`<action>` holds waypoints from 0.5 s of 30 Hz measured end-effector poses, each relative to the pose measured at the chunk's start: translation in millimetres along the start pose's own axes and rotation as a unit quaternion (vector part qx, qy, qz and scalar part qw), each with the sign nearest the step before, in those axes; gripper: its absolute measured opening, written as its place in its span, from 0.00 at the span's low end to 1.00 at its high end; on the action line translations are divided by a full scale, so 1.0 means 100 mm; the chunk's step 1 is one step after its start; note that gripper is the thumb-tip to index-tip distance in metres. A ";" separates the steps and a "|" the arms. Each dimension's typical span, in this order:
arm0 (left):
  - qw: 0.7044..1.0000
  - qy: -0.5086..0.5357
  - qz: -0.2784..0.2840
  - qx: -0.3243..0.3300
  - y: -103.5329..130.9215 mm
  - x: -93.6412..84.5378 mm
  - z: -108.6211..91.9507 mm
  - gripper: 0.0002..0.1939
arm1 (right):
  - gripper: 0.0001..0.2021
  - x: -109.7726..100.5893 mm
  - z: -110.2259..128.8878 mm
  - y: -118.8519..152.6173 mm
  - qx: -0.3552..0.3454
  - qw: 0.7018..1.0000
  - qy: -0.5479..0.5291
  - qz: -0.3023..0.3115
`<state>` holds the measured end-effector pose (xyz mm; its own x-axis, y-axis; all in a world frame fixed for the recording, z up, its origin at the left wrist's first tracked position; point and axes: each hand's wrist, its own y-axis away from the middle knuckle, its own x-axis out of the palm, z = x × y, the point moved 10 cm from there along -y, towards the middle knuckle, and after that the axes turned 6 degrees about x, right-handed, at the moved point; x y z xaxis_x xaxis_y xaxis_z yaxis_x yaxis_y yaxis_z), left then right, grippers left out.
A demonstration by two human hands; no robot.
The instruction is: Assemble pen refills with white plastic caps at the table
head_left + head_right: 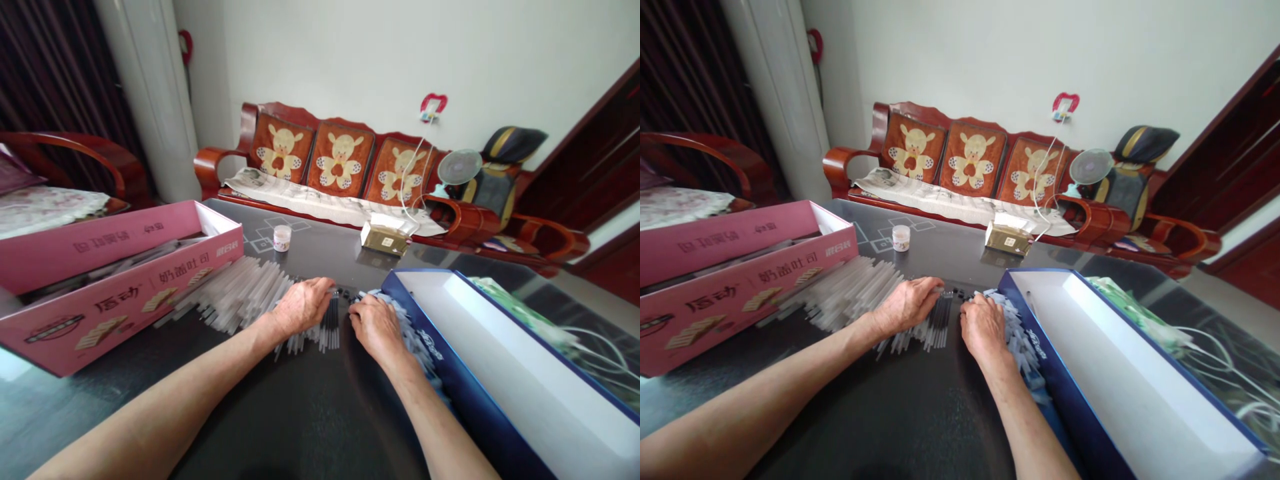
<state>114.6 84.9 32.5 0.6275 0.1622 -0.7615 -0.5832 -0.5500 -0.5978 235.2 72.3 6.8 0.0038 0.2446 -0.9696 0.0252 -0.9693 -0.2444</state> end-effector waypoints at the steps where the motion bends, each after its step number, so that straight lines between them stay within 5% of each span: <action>1: 1.000 0.004 0.000 -0.002 0.00 0.00 0.00 0.11 | 0.10 0.01 0.00 0.00 -0.001 1.000 -0.001 0.004; 15: 1.000 0.002 0.004 0.012 -0.01 -0.02 -0.04 0.09 | 0.07 -0.09 -0.05 -0.01 0.013 0.999 0.000 0.032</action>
<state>116.2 82.0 35.6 0.6255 0.1547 -0.7647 -0.6002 -0.5309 -0.5983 240.3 70.7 15.7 0.0038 0.1816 -0.9834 -0.0012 -0.9834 -0.1816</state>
